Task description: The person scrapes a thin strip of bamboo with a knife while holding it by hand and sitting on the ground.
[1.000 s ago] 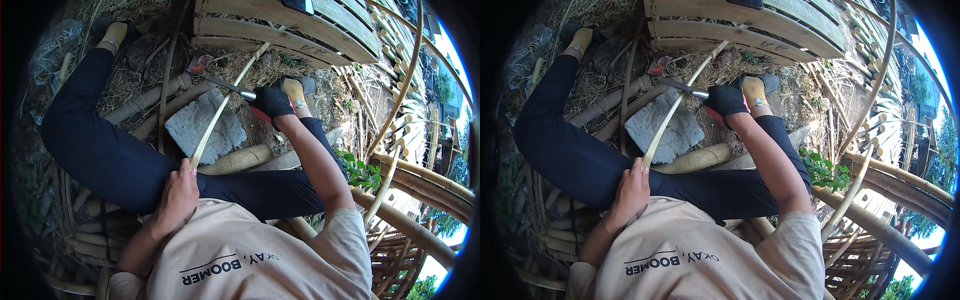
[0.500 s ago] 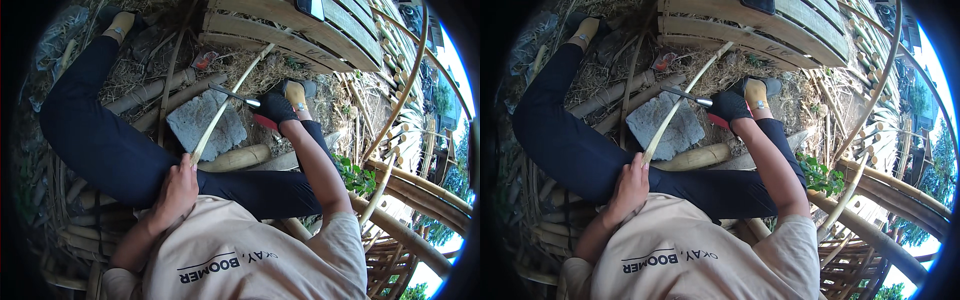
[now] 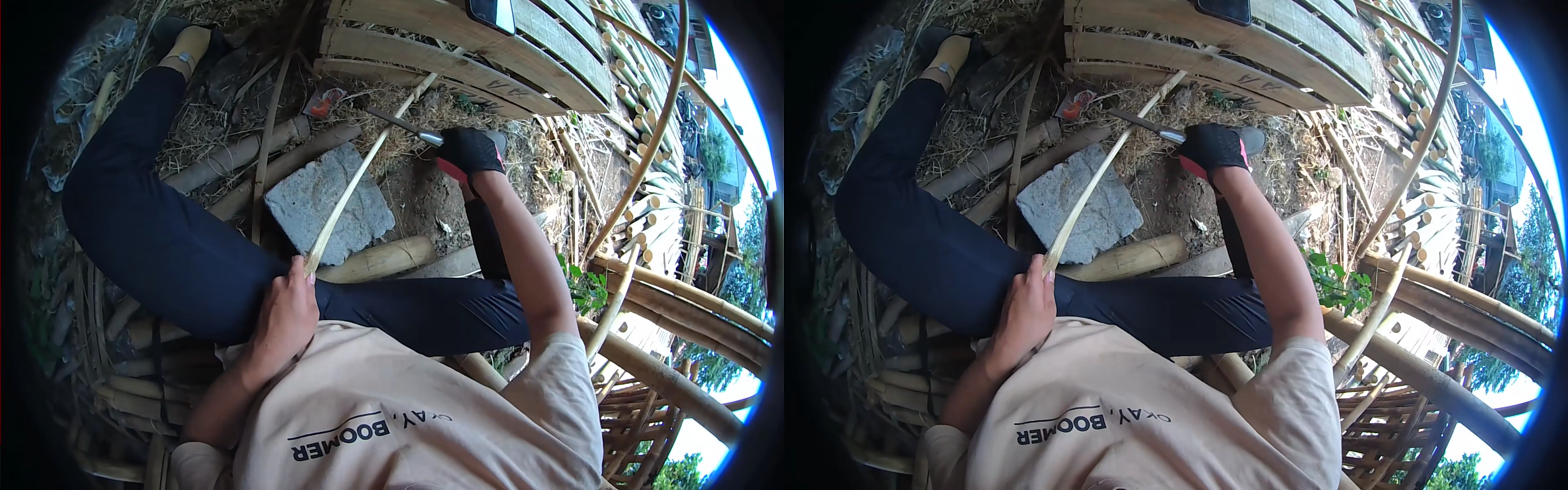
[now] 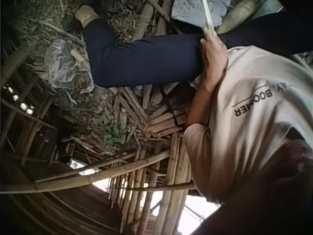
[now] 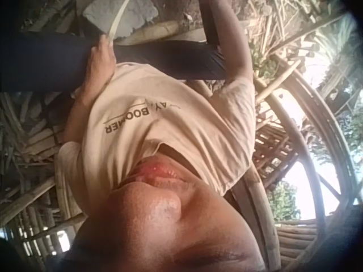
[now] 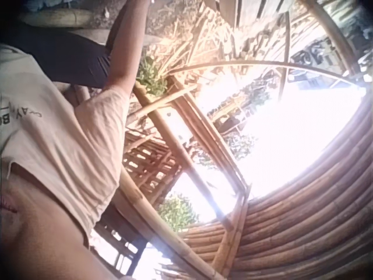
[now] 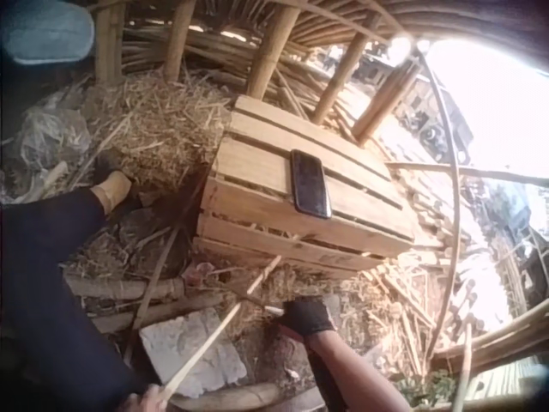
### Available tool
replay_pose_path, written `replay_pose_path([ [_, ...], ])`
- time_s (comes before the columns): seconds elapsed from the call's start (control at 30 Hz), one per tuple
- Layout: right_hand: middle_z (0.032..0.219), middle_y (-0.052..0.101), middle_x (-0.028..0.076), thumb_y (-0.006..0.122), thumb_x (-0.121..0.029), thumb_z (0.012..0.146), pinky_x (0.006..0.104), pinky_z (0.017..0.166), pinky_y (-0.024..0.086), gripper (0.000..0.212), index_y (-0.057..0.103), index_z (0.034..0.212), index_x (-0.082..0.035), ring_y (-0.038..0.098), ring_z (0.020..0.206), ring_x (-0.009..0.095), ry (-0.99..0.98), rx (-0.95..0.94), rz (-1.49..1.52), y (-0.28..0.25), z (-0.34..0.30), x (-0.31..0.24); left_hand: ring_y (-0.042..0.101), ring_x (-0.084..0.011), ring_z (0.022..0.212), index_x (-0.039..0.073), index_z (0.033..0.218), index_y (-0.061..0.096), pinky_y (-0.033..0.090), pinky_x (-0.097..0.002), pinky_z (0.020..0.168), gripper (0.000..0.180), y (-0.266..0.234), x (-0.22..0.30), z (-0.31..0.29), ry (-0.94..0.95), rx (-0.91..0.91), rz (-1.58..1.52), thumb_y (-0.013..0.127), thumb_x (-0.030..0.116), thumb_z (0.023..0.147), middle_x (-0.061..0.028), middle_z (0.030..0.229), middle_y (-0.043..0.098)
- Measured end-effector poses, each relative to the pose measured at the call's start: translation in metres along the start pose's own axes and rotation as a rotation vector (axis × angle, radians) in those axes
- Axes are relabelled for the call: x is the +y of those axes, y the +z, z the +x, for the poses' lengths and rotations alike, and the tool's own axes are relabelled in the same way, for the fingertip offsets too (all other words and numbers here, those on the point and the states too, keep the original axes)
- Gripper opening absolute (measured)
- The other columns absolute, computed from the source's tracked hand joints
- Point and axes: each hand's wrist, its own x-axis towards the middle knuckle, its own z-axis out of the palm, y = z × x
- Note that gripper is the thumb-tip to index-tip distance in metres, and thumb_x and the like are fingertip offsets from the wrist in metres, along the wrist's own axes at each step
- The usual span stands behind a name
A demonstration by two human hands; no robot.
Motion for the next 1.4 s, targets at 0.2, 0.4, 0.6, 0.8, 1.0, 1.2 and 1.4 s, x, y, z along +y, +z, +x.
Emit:
replay_pose_path([
  [0.2,0.097,0.074,0.019,0.063,-0.033,0.085,0.0462,0.085,0.056,0.027,0.077,0.098,-0.014,0.072,0.093,0.037,-0.061,-0.114,0.194,0.037,-0.031,-0.048,0.059,-0.0509,0.089,-0.001,0.133,0.047,0.047,-0.0580,0.079,0.036,0.005,-0.004,0.004,0.045,0.072,-0.007,0.049,0.020,0.104,-0.0324,0.097,0.064],
  [0.4,0.097,0.074,0.021,0.059,-0.028,0.084,0.0463,0.083,0.057,0.030,0.077,0.101,-0.010,0.072,0.094,0.039,0.132,-0.051,0.077,0.006,-0.001,-0.022,0.059,-0.0507,0.092,-0.001,0.134,0.047,0.046,-0.0572,0.081,0.036,0.007,-0.006,0.002,0.068,0.057,0.037,0.049,0.019,0.104,-0.0313,0.101,0.064],
  [0.6,0.095,0.074,0.018,0.061,-0.032,0.083,0.0474,0.079,0.056,0.029,0.077,0.099,-0.014,0.072,0.089,0.039,0.006,-0.068,0.031,-0.003,-0.003,-0.025,0.060,-0.0511,0.090,-0.003,0.136,0.046,0.047,-0.0572,0.080,0.039,0.008,-0.009,0.002,0.027,0.070,0.060,0.049,0.018,0.104,-0.0328,0.098,0.064],
  [0.8,0.096,0.074,0.021,0.063,-0.031,0.083,0.0468,0.084,0.057,0.028,0.077,0.099,-0.013,0.071,0.091,0.040,-0.062,-0.082,0.141,0.041,0.003,-0.017,0.062,-0.0525,0.079,-0.001,0.118,0.048,0.048,-0.0606,0.070,0.021,0.003,0.007,0.000,0.052,0.081,0.064,0.046,0.013,0.103,-0.0332,0.088,0.064],
  [1.0,0.097,0.074,0.020,0.063,-0.033,0.081,0.0474,0.083,0.056,0.029,0.077,0.097,-0.014,0.071,0.091,0.039,0.125,0.016,0.019,0.007,0.028,0.019,0.062,-0.0522,0.079,-0.002,0.120,0.048,0.047,-0.0615,0.071,0.023,0.008,-0.001,-0.003,0.136,0.146,0.118,0.047,0.013,0.103,-0.0336,0.089,0.064],
  [1.2,0.090,0.073,0.018,0.063,-0.030,0.081,0.0490,0.077,0.056,0.023,0.075,0.092,-0.014,0.071,0.087,0.038,-0.263,-0.075,0.000,0.007,0.000,-0.015,0.062,-0.0529,0.081,-0.002,0.123,0.047,0.048,-0.0614,0.072,0.026,0.005,0.002,-0.003,0.073,0.115,0.110,0.047,0.014,0.103,-0.0344,0.091,0.064],
  [1.4,0.098,0.074,0.017,0.061,-0.029,0.082,0.0470,0.083,0.057,0.029,0.077,0.100,-0.014,0.072,0.093,0.037,0.202,0.013,-0.001,0.011,0.040,0.033,0.062,-0.0527,0.081,-0.001,0.128,0.046,0.049,-0.0608,0.071,0.030,0.009,-0.001,0.000,0.100,0.110,0.107,0.047,0.014,0.103,-0.0354,0.089,0.064],
])
